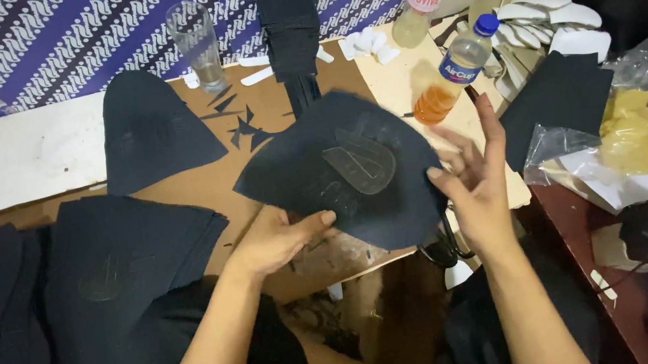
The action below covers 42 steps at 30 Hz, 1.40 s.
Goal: Applying adhesive to small leather patches and attaching them to larger leather components for assembly.
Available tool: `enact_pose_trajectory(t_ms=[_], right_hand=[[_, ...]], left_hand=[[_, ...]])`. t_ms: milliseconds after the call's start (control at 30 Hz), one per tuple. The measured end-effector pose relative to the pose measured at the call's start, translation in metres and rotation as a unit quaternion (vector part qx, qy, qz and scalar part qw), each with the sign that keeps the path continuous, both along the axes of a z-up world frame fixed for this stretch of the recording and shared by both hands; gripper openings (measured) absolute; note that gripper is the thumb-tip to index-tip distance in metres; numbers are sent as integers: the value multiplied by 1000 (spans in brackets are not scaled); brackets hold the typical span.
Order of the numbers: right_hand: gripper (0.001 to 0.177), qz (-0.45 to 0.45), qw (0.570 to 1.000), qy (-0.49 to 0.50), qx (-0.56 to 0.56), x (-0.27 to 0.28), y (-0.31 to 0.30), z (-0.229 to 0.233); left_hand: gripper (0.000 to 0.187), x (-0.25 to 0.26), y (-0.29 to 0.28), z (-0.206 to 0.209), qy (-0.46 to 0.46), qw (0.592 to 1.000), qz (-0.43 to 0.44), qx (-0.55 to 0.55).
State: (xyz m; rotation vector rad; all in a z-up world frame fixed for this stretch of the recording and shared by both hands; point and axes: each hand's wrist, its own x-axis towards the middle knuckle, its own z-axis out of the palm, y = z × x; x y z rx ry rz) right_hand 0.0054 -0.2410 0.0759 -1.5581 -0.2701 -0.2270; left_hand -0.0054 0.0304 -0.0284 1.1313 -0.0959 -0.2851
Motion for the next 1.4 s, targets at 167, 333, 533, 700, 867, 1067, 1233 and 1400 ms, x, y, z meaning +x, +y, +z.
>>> enact_pose_trajectory(t_ms=[167,333,533,700,867,1067,1233,1400], right_hand=[[44,-128,896,-235,-354,-19,18,13],[30,-104,839,-308,-437,-29,44,1],[31,-87,825,-286,-480,-30,53,0],[30,-96,810,-301,-494,-29,59,-2],[28,-93,814,-297,-490,-32,59,-1],[27,-81,830,-287,-471,-31,59,1],[18,-34,890,-262,-372,-36,49,7],[34,-105,928,-299,-197,-22,19,-3]], left_hand=[[23,-7,-9,37,19,999,32,20],[42,-4,-10,26,-7,990,44,137],[54,-9,-13,25,-15,983,63,169],[28,-13,-6,73,20,984,24,176],[50,-8,-15,21,-30,988,52,139],[46,-9,-14,25,-26,990,39,130],[41,-9,-13,17,-22,990,50,134],[53,-3,-18,21,-35,990,60,125]])
